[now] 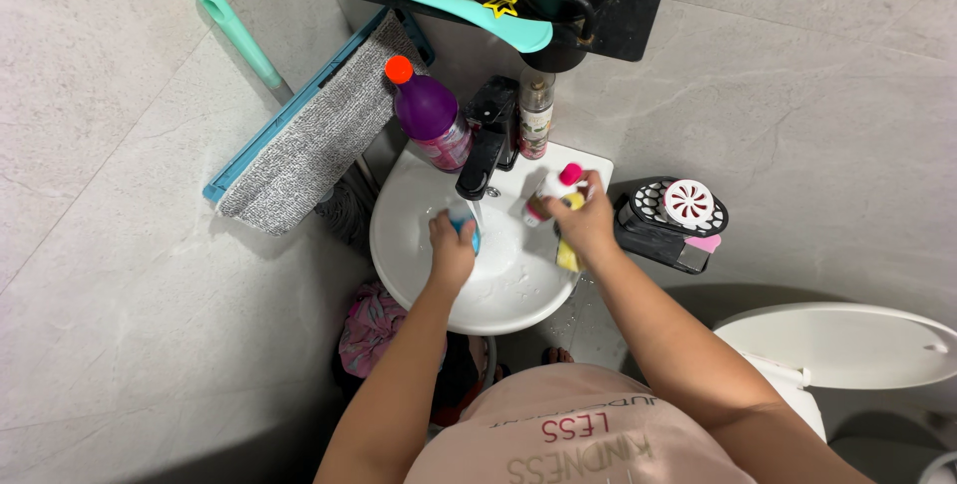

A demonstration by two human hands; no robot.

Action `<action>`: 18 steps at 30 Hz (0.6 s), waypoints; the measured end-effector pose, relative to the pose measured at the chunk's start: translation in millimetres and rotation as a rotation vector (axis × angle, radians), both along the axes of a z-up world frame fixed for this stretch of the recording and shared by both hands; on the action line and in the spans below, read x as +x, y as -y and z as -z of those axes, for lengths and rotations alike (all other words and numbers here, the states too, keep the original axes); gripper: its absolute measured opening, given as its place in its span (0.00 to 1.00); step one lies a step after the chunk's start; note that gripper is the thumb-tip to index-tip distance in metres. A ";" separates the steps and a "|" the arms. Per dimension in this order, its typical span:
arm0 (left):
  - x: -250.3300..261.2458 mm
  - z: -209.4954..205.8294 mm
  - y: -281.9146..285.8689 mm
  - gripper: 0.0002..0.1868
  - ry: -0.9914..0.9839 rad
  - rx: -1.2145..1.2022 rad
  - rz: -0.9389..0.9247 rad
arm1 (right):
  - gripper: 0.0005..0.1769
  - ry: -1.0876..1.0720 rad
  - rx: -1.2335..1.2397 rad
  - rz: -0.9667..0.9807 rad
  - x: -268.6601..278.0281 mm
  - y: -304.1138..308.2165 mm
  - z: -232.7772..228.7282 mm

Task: The person carries a purple cleaning bottle from the kitchen to the bathroom. They scrub the sink basin with a yellow sponge, rinse it, and then use a toilet brush to scrub the toilet bowl and seat.

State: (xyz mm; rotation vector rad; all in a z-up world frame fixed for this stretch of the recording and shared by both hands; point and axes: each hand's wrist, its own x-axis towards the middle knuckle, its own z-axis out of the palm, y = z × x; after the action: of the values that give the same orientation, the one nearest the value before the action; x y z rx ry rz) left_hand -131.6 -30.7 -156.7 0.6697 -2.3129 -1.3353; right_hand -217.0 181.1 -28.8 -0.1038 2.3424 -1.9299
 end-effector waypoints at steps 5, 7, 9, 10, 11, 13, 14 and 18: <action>40.0 -25.4 -25.0 0.26 0.088 -0.209 0.082 | 0.28 -0.238 0.134 0.077 -31.1 3.2 -26.1; 44.9 -41.3 -34.7 0.24 0.088 -0.192 0.091 | 0.29 -0.314 0.230 0.125 -41.9 9.7 -33.4; 44.2 -55.6 -42.7 0.24 0.109 -0.128 0.100 | 0.28 -0.348 0.261 0.128 -49.7 16.6 -32.4; 43.1 -61.8 -46.4 0.25 0.130 -0.073 0.104 | 0.27 -0.365 0.277 0.130 -53.1 19.6 -29.6; 40.7 -67.5 -50.0 0.25 0.151 -0.017 0.109 | 0.27 -0.345 0.276 0.151 -55.5 21.2 -25.5; 33.4 -78.1 -56.9 0.26 0.085 0.059 0.159 | 0.28 -0.305 0.274 0.195 -58.5 23.0 -16.3; 29.2 -83.5 -60.3 0.26 0.052 0.097 0.186 | 0.29 -0.318 0.255 0.190 -60.0 24.1 -12.0; -0.1 -100.9 -79.3 0.26 -0.015 0.124 0.236 | 0.32 -0.380 0.186 0.175 -56.7 13.4 3.5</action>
State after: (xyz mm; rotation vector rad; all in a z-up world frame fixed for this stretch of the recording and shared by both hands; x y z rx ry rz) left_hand -131.7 48.5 -55.8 0.4301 -2.3698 -1.5933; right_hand -273.7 167.7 -32.2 -0.2823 2.8522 -1.8925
